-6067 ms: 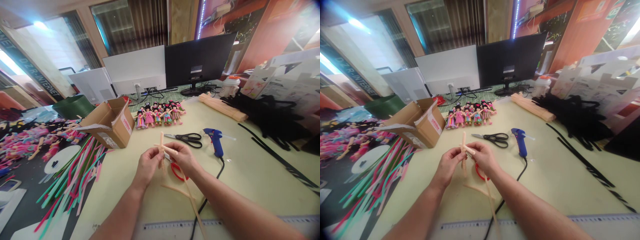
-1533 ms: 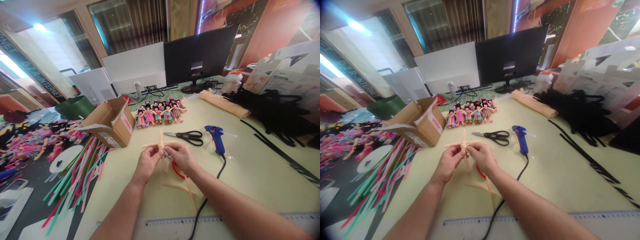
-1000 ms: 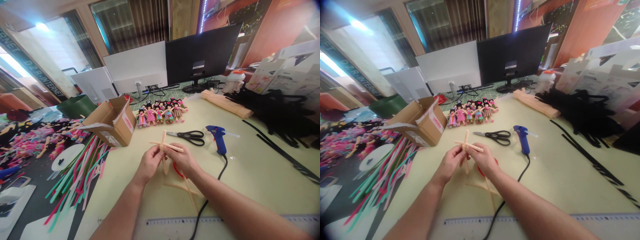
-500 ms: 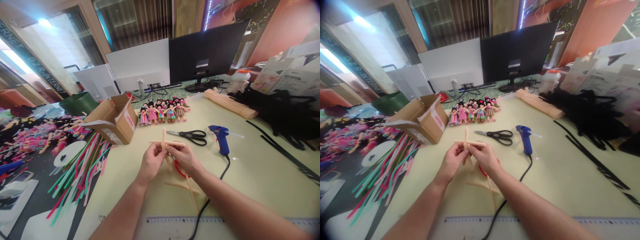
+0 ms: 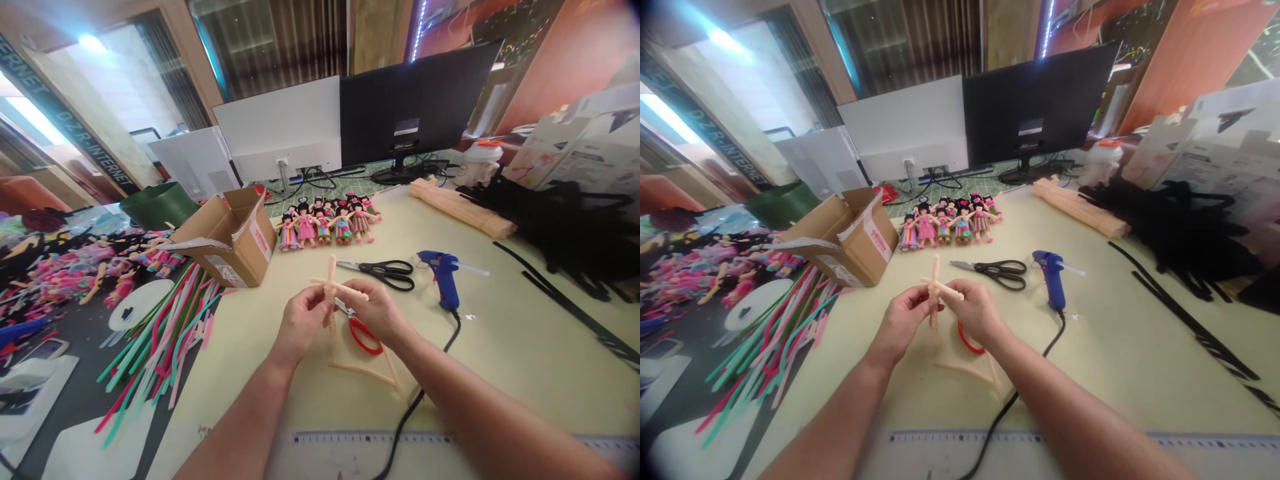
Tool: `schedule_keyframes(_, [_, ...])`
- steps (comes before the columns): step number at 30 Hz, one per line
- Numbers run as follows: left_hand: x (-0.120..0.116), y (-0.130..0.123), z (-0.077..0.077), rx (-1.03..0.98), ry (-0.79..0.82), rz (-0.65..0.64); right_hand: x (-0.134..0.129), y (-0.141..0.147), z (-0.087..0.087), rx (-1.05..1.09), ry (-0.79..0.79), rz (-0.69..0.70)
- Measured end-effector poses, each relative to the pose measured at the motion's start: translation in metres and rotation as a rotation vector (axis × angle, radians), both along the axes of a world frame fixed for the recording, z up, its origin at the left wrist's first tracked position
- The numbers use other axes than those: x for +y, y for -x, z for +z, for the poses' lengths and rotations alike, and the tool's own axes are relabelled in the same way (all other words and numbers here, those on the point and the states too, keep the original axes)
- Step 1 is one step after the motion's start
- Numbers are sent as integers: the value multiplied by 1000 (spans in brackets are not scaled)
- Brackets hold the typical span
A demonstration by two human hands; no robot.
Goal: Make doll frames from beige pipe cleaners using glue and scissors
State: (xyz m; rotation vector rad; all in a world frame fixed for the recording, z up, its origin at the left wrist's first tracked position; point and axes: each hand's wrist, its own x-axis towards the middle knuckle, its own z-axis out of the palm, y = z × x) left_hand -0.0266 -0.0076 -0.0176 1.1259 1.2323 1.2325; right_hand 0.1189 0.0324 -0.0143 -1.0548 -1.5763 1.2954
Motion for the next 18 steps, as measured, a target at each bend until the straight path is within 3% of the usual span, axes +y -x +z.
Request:
schedule_keyframes(9, [1, 0, -3, -102, -27, -59, 3, 1, -8, 41, 91, 0])
schedule_keyframes(18, [-1, 4, 5, -5, -82, -163, -1, 2, 0, 105, 145, 13])
